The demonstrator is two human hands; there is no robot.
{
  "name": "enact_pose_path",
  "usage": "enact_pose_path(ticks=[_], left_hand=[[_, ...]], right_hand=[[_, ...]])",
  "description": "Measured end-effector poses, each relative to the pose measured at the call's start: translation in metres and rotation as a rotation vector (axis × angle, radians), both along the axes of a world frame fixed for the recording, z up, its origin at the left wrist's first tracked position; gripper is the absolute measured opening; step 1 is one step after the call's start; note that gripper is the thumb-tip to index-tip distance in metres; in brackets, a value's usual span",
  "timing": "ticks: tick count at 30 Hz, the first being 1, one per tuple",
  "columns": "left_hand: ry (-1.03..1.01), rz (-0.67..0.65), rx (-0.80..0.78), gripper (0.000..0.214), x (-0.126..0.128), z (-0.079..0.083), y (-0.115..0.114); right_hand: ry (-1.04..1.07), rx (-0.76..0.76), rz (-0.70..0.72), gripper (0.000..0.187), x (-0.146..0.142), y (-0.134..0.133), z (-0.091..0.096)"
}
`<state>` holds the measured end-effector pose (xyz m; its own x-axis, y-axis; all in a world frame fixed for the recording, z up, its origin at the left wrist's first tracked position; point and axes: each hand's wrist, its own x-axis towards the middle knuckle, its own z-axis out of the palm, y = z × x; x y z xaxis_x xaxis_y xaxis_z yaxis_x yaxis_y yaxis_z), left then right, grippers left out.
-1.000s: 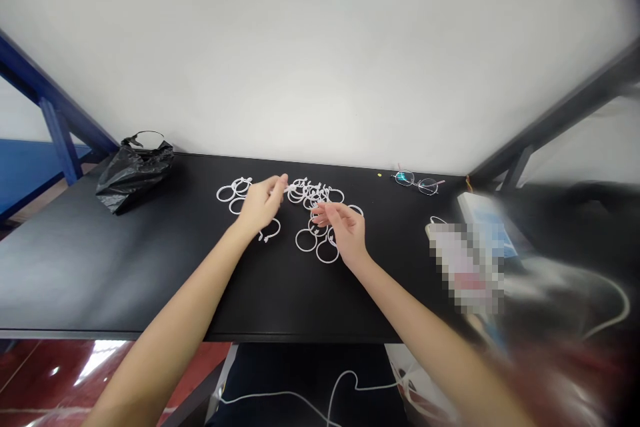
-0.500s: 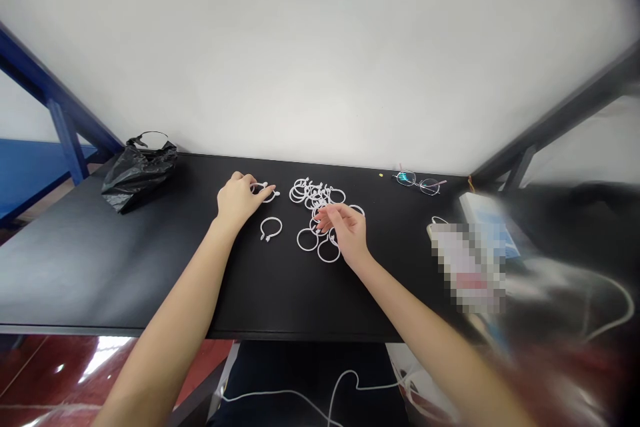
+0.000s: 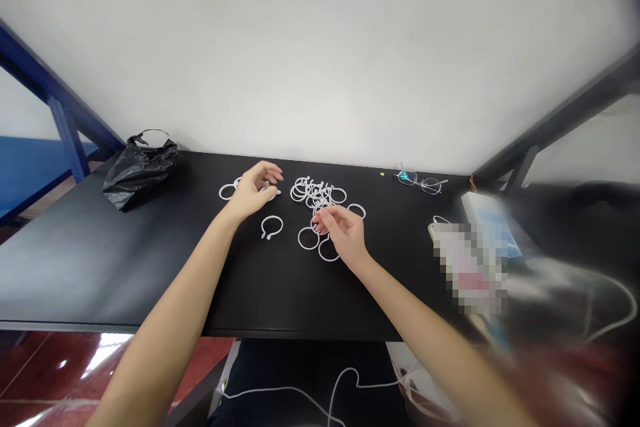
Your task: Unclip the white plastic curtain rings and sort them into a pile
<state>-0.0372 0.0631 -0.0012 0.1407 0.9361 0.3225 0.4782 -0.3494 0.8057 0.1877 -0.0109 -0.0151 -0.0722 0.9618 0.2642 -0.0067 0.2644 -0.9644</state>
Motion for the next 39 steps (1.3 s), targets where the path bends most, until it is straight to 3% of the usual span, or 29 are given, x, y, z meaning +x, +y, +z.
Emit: enact_pose_path(ticks=[2,5,7,10,16,25,28,32,39], left_hand=[[-0.079,-0.218,-0.073,0.034,0.002,0.004,-0.002],[0.094,-0.497,-0.276,0.036,0.001,0.01,-0.008],[0.222,-0.589,-0.373,0.041,0.0,0.01,-0.011],[0.29,-0.561,-0.366,0.04,0.0,0.007,-0.011],[0.171,-0.5,-0.347,0.021,0.009,-0.006,-0.007],[0.262,-0.266,-0.115,0.007,0.018,-0.009,-0.011],[0.093,-0.266,-0.169,0.005,0.02,-0.004,-0.012],[-0.053,-0.288,-0.207,0.015,0.025,0.002,-0.015],[-0.082,-0.364,-0.24,0.015,0.03,0.002,-0.02]], right_hand=[[-0.004,0.004,0.001,0.028,0.0,0.0,0.0],[0.008,0.017,0.009,0.027,0.0,0.001,-0.001],[0.011,0.019,0.005,0.026,0.0,0.001,-0.002],[0.009,0.008,-0.001,0.027,0.0,0.001,-0.002],[0.024,-0.001,-0.001,0.025,-0.002,0.002,-0.002],[-0.033,0.009,-0.037,0.019,-0.002,0.001,-0.002],[-0.143,0.114,-0.128,0.012,-0.001,0.002,-0.003],[-0.218,0.253,-0.095,0.03,-0.001,0.003,-0.006],[-0.206,0.189,-0.048,0.016,-0.001,0.0,-0.003]])
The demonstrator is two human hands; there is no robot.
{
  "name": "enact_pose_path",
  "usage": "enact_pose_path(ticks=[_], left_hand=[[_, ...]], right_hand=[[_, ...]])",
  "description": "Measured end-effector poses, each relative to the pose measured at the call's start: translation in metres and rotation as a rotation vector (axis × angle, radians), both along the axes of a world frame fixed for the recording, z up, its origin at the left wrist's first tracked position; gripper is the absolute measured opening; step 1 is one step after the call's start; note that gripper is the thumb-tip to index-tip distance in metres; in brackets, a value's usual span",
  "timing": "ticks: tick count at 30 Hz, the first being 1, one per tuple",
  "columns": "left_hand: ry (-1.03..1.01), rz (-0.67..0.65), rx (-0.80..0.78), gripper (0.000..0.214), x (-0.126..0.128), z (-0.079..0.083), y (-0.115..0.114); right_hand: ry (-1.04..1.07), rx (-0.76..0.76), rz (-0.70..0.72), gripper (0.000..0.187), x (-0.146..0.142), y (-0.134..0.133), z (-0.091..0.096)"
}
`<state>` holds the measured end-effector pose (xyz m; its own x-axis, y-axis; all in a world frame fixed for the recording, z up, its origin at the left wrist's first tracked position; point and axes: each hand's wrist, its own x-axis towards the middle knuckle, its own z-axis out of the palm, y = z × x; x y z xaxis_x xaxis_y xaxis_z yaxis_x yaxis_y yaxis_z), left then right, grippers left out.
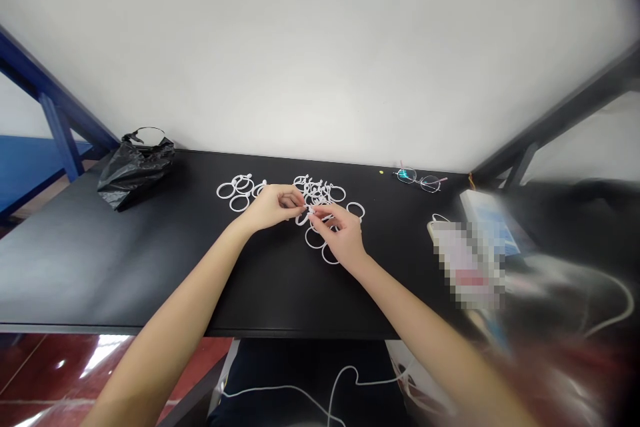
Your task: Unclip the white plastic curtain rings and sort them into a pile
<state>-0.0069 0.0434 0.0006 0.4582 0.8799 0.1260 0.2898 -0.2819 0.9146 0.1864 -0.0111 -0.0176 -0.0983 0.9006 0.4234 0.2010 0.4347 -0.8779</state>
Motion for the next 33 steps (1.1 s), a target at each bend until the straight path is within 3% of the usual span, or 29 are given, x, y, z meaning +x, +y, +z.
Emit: enact_pose_path(ticks=[4,9,13,16,18,33], left_hand=[[-0.026,0.03,-0.045,0.017,0.007,-0.002,-0.001],[-0.224,0.222,-0.114,0.032,0.03,-0.01,-0.009],[-0.13,0.177,0.054,0.036,0.044,-0.014,-0.021],[-0.04,0.255,0.22,0.03,0.046,-0.016,-0.025],[-0.019,0.287,0.243,0.027,0.045,-0.016,-0.026],[0.021,0.232,0.279,0.027,0.04,-0.013,-0.024]], right_hand=[[0.058,-0.101,-0.024,0.016,0.0,0.003,0.001],[0.278,-0.219,-0.053,0.025,0.0,0.009,-0.001],[0.337,-0.219,-0.094,0.029,-0.001,0.009,0.003],[0.358,-0.241,-0.053,0.029,-0.002,0.009,0.005],[0.376,-0.265,-0.023,0.028,-0.002,0.009,0.005],[0.373,-0.28,0.01,0.023,-0.002,0.008,0.003]])
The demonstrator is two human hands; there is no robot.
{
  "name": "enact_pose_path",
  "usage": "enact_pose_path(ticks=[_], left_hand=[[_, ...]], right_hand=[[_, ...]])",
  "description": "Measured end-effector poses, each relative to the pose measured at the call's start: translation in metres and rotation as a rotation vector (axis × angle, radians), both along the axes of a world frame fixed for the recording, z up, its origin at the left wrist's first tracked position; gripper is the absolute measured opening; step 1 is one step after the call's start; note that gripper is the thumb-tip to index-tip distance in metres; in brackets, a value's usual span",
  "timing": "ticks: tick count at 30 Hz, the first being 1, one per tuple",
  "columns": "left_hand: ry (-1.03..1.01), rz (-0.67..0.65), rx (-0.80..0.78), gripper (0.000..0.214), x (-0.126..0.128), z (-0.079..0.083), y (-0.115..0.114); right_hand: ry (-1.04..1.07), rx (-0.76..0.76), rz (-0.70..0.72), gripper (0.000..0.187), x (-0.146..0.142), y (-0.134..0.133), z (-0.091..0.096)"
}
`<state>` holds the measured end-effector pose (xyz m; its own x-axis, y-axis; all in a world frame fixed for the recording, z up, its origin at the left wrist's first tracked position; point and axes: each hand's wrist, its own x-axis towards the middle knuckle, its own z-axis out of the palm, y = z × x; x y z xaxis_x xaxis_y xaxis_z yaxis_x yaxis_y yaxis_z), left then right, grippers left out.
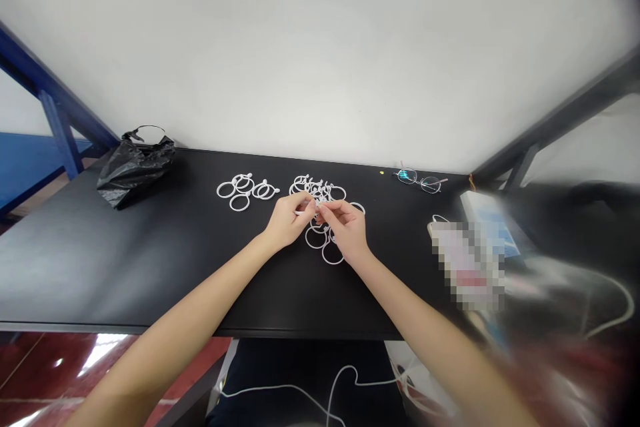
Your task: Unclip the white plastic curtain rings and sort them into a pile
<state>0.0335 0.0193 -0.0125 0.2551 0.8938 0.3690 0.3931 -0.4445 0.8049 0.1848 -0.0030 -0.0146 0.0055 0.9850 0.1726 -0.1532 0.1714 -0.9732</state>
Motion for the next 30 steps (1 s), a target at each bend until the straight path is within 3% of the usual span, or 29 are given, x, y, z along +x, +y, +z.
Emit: enact_pose_path(ticks=[11,24,30], left_hand=[[0.002,-0.021,0.005,0.029,0.0004,0.0033,0.0001],[-0.017,-0.049,0.051,0.029,-0.0037,-0.0036,0.0028],[0.027,-0.147,0.087,0.027,-0.0035,-0.0017,0.0006]], right_hand=[[0.019,-0.009,-0.004,0.025,-0.0012,-0.0005,-0.0009],[0.023,0.027,-0.01,0.021,-0.0023,-0.0015,-0.0018],[0.033,0.031,-0.044,0.022,-0.0017,-0.0002,-0.0024]])
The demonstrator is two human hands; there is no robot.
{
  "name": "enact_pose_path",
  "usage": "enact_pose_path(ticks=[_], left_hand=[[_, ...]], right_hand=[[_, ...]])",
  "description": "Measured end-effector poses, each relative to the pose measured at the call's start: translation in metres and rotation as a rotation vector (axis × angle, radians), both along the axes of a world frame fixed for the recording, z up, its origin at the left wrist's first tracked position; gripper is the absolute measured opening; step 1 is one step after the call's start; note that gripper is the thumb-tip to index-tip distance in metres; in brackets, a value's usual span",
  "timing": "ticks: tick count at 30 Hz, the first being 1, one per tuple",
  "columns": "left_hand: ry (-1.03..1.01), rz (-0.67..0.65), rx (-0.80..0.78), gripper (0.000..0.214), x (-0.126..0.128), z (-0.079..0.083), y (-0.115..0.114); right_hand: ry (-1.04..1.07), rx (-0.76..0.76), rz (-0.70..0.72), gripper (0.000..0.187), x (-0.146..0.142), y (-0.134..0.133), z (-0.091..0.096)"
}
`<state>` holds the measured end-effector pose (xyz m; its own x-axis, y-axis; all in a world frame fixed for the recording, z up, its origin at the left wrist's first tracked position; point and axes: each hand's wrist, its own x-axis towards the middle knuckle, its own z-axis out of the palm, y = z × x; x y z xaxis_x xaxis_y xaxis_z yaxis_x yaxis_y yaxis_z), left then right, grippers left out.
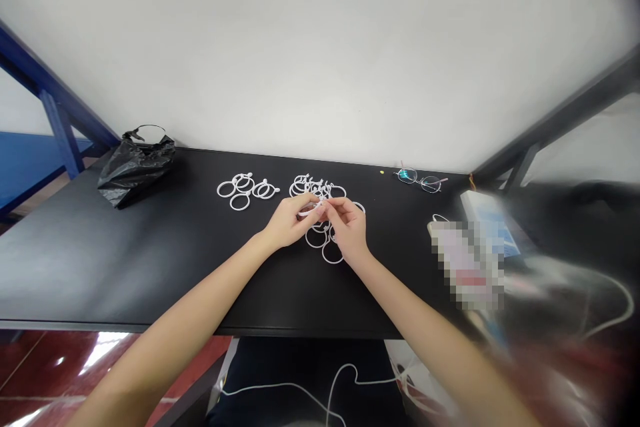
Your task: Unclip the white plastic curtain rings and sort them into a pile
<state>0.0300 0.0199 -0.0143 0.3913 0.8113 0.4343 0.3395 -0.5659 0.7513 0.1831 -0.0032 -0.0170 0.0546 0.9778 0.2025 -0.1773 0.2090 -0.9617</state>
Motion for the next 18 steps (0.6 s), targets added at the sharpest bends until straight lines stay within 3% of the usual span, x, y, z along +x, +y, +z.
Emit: enact_pose_path(ticks=[5,12,18], left_hand=[[0.054,0.068,0.104,0.025,0.0,-0.001,0.001],[0.279,0.443,0.156,0.025,-0.017,0.002,0.016],[0.598,0.651,0.168,0.03,-0.036,-0.007,0.032]], right_hand=[[-0.023,-0.03,-0.017,0.024,0.0,0.0,0.003],[-0.023,-0.047,-0.045,0.024,0.002,0.0,0.005],[-0.015,-0.052,-0.036,0.025,0.003,0.001,0.003]])
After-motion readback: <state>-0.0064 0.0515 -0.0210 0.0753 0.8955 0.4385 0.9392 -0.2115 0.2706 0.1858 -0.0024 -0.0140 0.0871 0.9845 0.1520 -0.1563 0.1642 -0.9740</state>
